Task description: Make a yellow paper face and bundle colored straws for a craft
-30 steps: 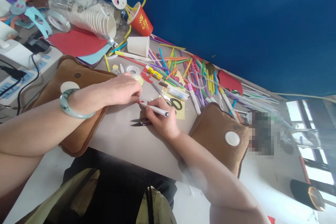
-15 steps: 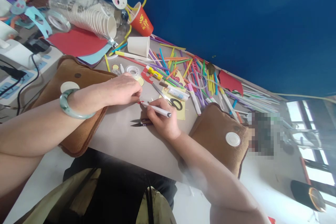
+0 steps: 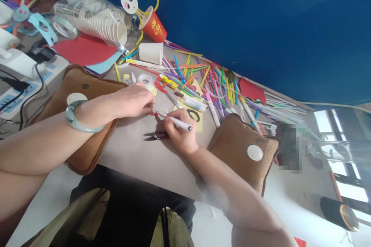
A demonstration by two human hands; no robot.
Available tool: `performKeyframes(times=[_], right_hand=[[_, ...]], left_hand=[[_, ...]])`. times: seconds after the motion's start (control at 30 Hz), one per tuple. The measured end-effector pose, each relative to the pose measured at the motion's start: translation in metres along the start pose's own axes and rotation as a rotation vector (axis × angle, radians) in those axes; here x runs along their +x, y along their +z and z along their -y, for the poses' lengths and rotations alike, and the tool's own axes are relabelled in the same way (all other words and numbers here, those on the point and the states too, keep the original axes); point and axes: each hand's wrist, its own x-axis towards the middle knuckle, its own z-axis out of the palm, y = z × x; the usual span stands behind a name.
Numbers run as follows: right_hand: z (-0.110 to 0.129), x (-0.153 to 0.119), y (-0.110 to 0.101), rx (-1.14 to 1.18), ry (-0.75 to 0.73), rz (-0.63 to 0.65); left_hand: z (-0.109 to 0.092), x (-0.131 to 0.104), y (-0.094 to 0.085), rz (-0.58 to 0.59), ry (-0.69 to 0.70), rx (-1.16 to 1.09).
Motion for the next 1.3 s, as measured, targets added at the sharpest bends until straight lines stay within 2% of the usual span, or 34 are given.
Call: performKeyframes(times=[0.13,0.43,0.7,1.3], right_hand=[[0.002,0.0001,-0.0012,-0.018,-0.024,-0.043],[0.0003,0.0044,-0.0003,-0.026,-0.061,0.089],[-0.0014,0.0043,0.0007,-0.011,-0.069,0.107],[0.0009,0.005,-0.0002,0.007,-0.055,0.132]], left_hand=[[-0.0003,0.0001,0.0004,0.002,-0.003,0.008],[-0.0027,0.0009,0.0001,-0.005,0.006,0.051],[-0.0025,0.0029,-0.0029,0.036,-0.006,0.02],[0.0022,0.0037,0.0042,-0.006,-0.003,-0.008]])
